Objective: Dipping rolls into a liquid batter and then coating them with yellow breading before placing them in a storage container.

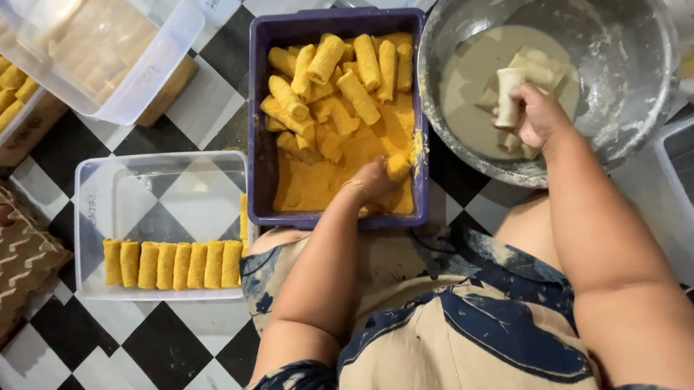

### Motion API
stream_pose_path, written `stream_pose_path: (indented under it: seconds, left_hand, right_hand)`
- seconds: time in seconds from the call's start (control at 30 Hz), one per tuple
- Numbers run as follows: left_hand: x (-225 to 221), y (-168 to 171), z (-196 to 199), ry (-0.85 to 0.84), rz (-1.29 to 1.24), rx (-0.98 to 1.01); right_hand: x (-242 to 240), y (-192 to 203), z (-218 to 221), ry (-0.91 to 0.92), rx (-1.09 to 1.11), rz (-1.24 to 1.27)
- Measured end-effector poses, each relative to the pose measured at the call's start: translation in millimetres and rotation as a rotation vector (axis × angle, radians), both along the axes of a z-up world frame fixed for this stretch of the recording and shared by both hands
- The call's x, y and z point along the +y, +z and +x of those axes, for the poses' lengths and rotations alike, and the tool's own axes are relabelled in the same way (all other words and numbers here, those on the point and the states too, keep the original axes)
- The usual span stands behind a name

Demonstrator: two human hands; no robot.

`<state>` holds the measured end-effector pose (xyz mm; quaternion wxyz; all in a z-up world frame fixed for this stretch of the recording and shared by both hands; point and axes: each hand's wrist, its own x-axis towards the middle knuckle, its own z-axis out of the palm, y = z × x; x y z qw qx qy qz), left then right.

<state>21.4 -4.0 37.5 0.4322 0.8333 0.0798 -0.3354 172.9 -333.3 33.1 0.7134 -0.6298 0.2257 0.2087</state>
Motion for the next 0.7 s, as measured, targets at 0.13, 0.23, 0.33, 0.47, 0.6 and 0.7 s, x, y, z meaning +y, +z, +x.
stream_pose_path:
  seconds: [0.13, 0.23, 0.33, 0.47, 0.6, 0.7]
  left_hand:
    - [10.3, 14.5, 4.0, 0.454, -0.398, -0.143]
    - [12.9, 68.8, 6.7, 0.769, -0.797, -0.52]
    - [22.4, 36.5, 16.9, 0.856, -0.789, -0.743]
    - [18.4, -94.5, 12.2, 0.16, 0.177, -0.563]
    - [16.8, -240.5, 28.0, -0.209, 0.449, 0.221]
    - [21.1, -132.9, 13.4, -0.896, 0.363, 0.034]
  right_hand:
    - [13.5, 24.7, -12.2, -0.086, -0.163, 0.036]
    - [1.5, -2.7, -2.1, -0.137, -0.159, -0.119]
    - [-1.1, -11.5, -0.7, -0.032, -0.327, -0.243]
    - [34.1, 56.5, -30.5, 0.13, -0.403, -0.169]
    - [75.5, 100.2, -77.4, 0.557, -0.592, -0.414]
    - [119.7, 92.7, -110.4, 0.939, -0.71, -0.593]
